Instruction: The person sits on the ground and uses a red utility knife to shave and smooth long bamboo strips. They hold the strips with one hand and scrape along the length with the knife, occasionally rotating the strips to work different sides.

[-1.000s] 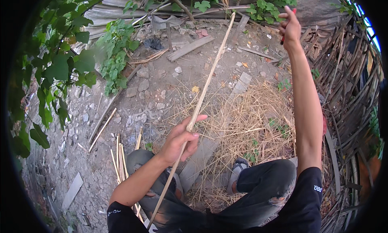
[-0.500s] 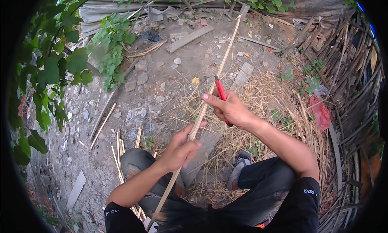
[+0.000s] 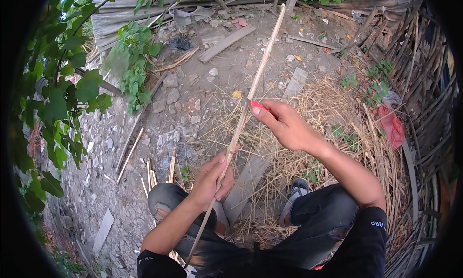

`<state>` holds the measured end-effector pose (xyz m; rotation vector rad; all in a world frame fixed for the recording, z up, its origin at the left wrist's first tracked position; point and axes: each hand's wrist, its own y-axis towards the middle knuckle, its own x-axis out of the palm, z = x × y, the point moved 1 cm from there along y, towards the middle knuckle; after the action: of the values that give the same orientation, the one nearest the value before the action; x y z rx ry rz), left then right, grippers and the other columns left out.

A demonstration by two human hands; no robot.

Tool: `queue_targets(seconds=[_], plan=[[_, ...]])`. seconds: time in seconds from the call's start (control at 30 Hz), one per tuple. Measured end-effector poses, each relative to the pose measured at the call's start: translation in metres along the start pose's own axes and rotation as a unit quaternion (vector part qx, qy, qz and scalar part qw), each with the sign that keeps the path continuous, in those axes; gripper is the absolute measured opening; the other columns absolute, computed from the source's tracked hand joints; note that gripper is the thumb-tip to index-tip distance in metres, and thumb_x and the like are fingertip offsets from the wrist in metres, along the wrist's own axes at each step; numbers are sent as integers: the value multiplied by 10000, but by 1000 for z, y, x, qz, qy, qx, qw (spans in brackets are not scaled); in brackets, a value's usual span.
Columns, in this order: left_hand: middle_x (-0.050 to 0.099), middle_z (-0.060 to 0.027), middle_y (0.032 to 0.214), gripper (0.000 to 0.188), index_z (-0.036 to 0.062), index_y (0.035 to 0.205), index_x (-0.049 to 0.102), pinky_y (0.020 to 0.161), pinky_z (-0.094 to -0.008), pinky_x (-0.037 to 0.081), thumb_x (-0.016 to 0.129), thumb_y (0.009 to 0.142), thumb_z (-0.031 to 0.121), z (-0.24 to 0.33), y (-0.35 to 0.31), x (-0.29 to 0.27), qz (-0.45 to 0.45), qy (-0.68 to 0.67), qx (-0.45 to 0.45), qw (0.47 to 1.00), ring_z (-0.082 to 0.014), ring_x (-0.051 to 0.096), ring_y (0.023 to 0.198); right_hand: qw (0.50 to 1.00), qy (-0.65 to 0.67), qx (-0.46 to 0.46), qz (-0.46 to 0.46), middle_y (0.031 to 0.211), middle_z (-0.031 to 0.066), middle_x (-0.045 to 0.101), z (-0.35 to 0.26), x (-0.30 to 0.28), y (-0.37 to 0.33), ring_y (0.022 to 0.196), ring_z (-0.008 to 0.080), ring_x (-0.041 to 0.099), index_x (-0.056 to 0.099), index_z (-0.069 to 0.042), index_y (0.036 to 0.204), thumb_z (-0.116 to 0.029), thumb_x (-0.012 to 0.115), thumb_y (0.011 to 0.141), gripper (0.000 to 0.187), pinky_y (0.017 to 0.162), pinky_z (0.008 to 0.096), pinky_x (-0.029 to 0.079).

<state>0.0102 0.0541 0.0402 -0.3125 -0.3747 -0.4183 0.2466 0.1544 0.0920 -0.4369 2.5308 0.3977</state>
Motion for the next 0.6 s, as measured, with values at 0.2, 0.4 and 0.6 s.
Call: queue_targets(seconds=[0.2,0.4,0.6], plan=[[398,16,669,539,82,1582,346,400,-205,304,407,1123,358,-2,0,3,53,95,23,994,-65,365,437,984,-119,-22,-133,696,252,641,-21,16,-26,708,464,659,649,26,916,-445,526,1049,505,659,519,511],[379,25,670,516,111,1582,359,396,-217,288,414,1125,344,-5,4,0,55,65,15,996,-65,345,438,982,-119,-49,-135,599,209,597,-13,34,-31,569,419,639,651,4,945,-397,552,1054,428,557,484,501],[368,33,661,505,140,1586,361,394,-214,281,411,1127,342,-6,5,-2,54,16,-28,998,-61,334,438,979,-103,-9,-178,689,258,648,-12,33,-27,698,476,663,653,24,923,-432,540,1038,484,655,541,521]])
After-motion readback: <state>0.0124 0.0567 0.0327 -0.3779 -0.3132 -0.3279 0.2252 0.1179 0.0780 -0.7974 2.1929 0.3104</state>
